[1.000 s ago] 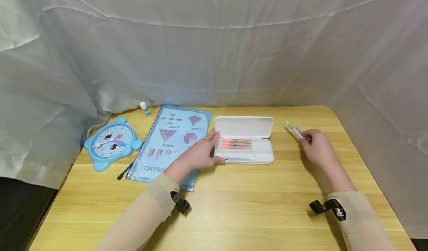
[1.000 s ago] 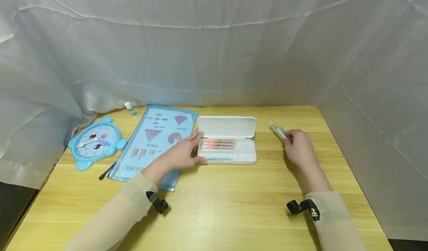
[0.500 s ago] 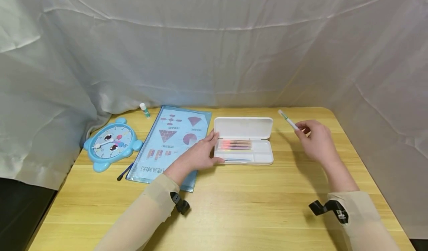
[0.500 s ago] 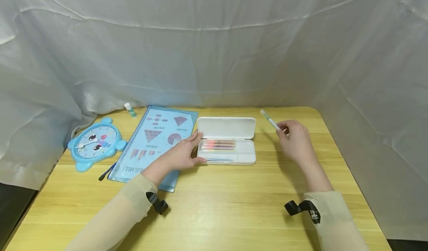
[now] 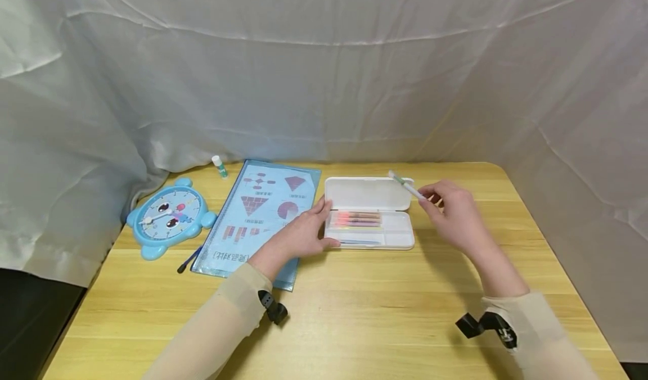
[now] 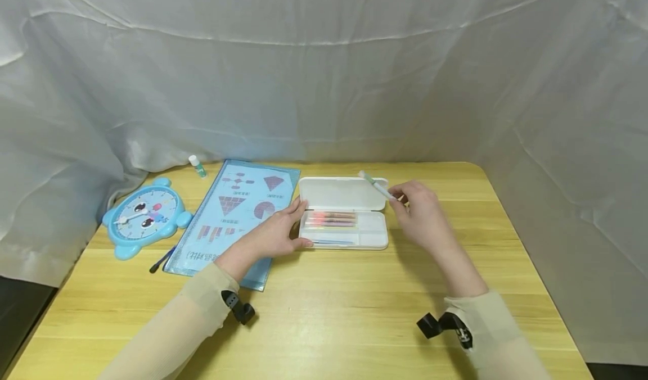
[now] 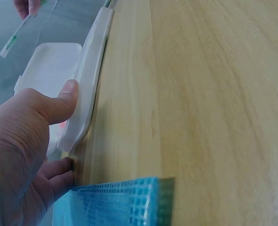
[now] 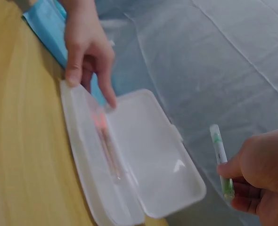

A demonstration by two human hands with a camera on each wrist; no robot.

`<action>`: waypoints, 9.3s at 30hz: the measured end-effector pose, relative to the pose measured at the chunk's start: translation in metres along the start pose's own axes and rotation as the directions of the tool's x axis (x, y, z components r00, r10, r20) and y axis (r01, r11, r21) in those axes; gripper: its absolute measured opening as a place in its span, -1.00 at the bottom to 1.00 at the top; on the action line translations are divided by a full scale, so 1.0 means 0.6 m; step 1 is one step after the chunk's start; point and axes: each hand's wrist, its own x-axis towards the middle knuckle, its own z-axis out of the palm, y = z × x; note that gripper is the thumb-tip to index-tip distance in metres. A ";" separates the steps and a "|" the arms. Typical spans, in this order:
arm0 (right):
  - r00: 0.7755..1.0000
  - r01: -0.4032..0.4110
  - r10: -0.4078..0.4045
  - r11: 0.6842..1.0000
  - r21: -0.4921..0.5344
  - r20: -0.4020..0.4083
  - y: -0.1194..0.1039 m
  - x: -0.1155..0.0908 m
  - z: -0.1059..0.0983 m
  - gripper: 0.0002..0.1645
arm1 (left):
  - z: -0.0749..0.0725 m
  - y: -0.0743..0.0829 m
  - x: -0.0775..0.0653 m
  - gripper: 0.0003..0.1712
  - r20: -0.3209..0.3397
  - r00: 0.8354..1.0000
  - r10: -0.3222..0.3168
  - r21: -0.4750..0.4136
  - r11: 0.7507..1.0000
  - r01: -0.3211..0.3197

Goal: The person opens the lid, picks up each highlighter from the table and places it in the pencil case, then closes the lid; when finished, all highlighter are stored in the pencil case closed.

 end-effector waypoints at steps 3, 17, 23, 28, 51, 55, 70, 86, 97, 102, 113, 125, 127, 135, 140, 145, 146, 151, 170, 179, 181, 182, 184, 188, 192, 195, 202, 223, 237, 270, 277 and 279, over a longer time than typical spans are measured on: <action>0.999 0.036 -0.037 0.999 0.018 0.036 -0.005 -0.001 0.019 -0.86 | 0.000 -0.001 0.000 0.28 -0.001 1.000 -0.001 -0.001 1.000 0.001; 0.966 0.088 -0.103 0.993 0.074 0.235 -0.025 -0.021 0.109 -0.83 | 0.001 -0.002 0.001 0.27 -0.006 1.000 -0.001 -0.010 1.000 0.001; 0.942 0.122 -0.125 0.992 0.029 0.311 -0.029 -0.020 0.142 -0.84 | 0.002 -0.003 0.002 0.27 -0.009 1.000 0.000 -0.005 1.000 0.000; 0.924 0.128 -0.120 0.992 0.001 0.363 -0.033 -0.020 0.161 -0.83 | 0.002 -0.003 0.002 0.28 -0.010 1.000 -0.002 -0.017 1.000 0.001; 0.890 0.133 -0.112 0.991 -0.017 0.442 -0.037 -0.013 0.163 -0.81 | 0.001 -0.001 -0.001 0.27 -0.004 1.000 0.001 -0.028 1.000 -0.001; 0.904 0.133 -0.120 0.991 -0.002 0.409 -0.032 -0.013 0.152 -0.80 | 0.000 -0.001 -0.001 0.27 -0.001 1.000 -0.001 -0.030 1.000 0.001; 0.971 -0.001 -0.006 1.000 0.028 0.238 0.025 -0.003 0.052 -0.76 | 0.000 0.001 -0.002 0.27 0.007 1.000 0.001 -0.012 1.000 -0.001; 0.989 -0.126 0.126 0.992 -0.016 0.076 0.128 -0.025 -0.024 -0.76 | -0.002 0.003 -0.003 0.27 0.010 1.000 -0.003 -0.005 1.000 0.003; 0.940 -0.316 0.323 0.946 -0.074 0.112 0.197 -0.052 -0.029 -0.65 | -0.001 0.002 -0.002 0.28 0.003 1.000 -0.007 -0.005 1.000 0.007; 0.923 -0.354 0.367 0.928 -0.117 0.118 0.216 -0.065 -0.025 -0.69 | -0.002 0.003 -0.002 0.28 0.007 1.000 -0.009 -0.001 1.000 0.009; 0.917 -0.375 0.388 0.917 -0.136 0.092 0.234 -0.081 -0.014 -0.80 | -0.003 0.005 -0.001 0.28 0.013 1.000 -0.018 0.002 1.000 0.018; 0.924 -0.371 0.379 0.921 -0.117 0.051 0.216 -0.070 -0.018 -0.77 | -0.004 0.006 -0.002 0.27 0.014 1.000 -0.016 0.006 1.000 0.016; 0.931 -0.357 0.362 0.928 -0.108 0.039 0.208 -0.066 -0.020 -0.76 | -0.004 0.006 -0.002 0.27 0.011 1.000 -0.015 0.006 1.000 0.015; 0.957 -0.291 0.292 0.954 -0.077 -0.004 0.161 -0.055 -0.026 -0.76 | -0.001 0.007 -0.003 0.25 0.007 1.000 -0.016 -0.004 1.000 0.016; 0.974 -0.225 0.224 0.973 -0.056 -0.030 0.125 -0.049 -0.026 -0.78 | -0.002 0.008 -0.005 0.26 0.004 1.000 -0.020 -0.001 1.000 0.020; 0.988 -0.147 0.146 0.988 -0.039 -0.043 0.087 -0.040 -0.023 -0.81 | -0.002 0.008 -0.005 0.26 0.004 1.000 -0.022 -0.001 1.000 0.022; 0.990 -0.134 0.132 0.990 -0.035 -0.043 0.080 -0.038 -0.021 -0.82 | -0.002 0.008 -0.005 0.26 0.005 1.000 -0.022 -0.001 1.000 0.022; 0.996 -0.077 0.077 0.997 -0.009 -0.035 0.051 -0.031 -0.012 -0.85 | -0.002 0.008 -0.005 0.25 0.008 1.000 -0.023 0.000 1.000 0.023; 0.982 0.062 -0.075 0.995 0.078 0.172 -0.008 -0.008 0.081 -0.84 | -0.002 0.006 -0.004 0.24 0.000 1.000 -0.013 -0.017 1.000 0.013; 0.949 0.074 -0.085 0.996 0.048 0.305 -0.018 -0.006 0.130 -0.84 | -0.003 0.006 -0.004 0.24 0.005 1.000 -0.015 -0.025 1.000 0.015; 0.940 0.079 -0.084 0.997 0.027 0.332 -0.018 -0.008 0.141 -0.85 | -0.002 0.005 -0.003 0.24 0.005 1.000 -0.018 -0.027 0.999 0.018; 0.936 0.086 -0.088 0.996 0.020 0.340 -0.018 -0.009 0.147 -0.86 | -0.001 0.005 -0.003 0.24 0.003 1.000 -0.017 -0.024 1.000 0.017; 0.933 0.099 -0.097 0.995 0.012 0.348 -0.015 -0.011 0.157 -0.86 | 0.001 0.003 -0.001 0.25 0.000 1.000 -0.017 -0.018 1.000 0.017; 0.932 0.127 -0.124 0.992 0.014 0.339 -0.010 -0.013 0.171 -0.87 | 0.003 0.000 0.002 0.26 -0.008 1.000 -0.011 -0.005 1.000 0.011; 0.934 0.134 -0.130 0.991 0.010 0.334 -0.009 -0.012 0.174 -0.88 | 0.003 -0.003 0.002 0.26 -0.010 1.000 0.000 -0.010 1.000 0.000; 0.931 0.146 -0.137 0.989 -0.001 0.339 -0.009 -0.012 0.173 -0.90 | 0.003 -0.003 0.003 0.25 -0.011 1.000 0.005 -0.004 1.000 -0.005; 0.920 0.169 -0.161 0.986 0.009 0.356 -0.011 -0.013 0.168 -0.87 | 0.003 -0.003 0.004 0.25 -0.012 1.000 0.006 0.003 1.000 -0.006; 0.925 0.143 -0.136 0.990 0.008 0.355 -0.015 -0.014 0.162 -0.89 | 0.003 0.001 0.001 0.26 -0.012 1.000 -0.005 -0.004 1.000 0.005; 0.963 0.115 -0.135 0.989 0.097 0.233 -0.013 0.006 0.116 -0.88 | 0.001 0.002 -0.001 0.27 -0.011 1.000 -0.013 -0.022 1.000 0.013; 0.907 -0.385 0.352 0.915 0.121 0.231 0.097 0.073 0.028 -0.22 | 0.000 0.004 -0.001 0.24 -0.005 1.000 -0.010 -0.022 1.000 0.010; 0.820 -0.531 0.424 0.814 0.234 0.385 0.117 0.075 0.041 -0.04 | 0.000 0.004 -0.001 0.24 -0.004 1.000 -0.010 -0.019 1.000 0.010; 0.800 -0.560 0.432 0.785 0.264 0.416 0.118 0.075 0.045 -0.02 | 0.000 0.004 -0.001 0.24 -0.002 1.000 -0.009 -0.017 1.000 0.009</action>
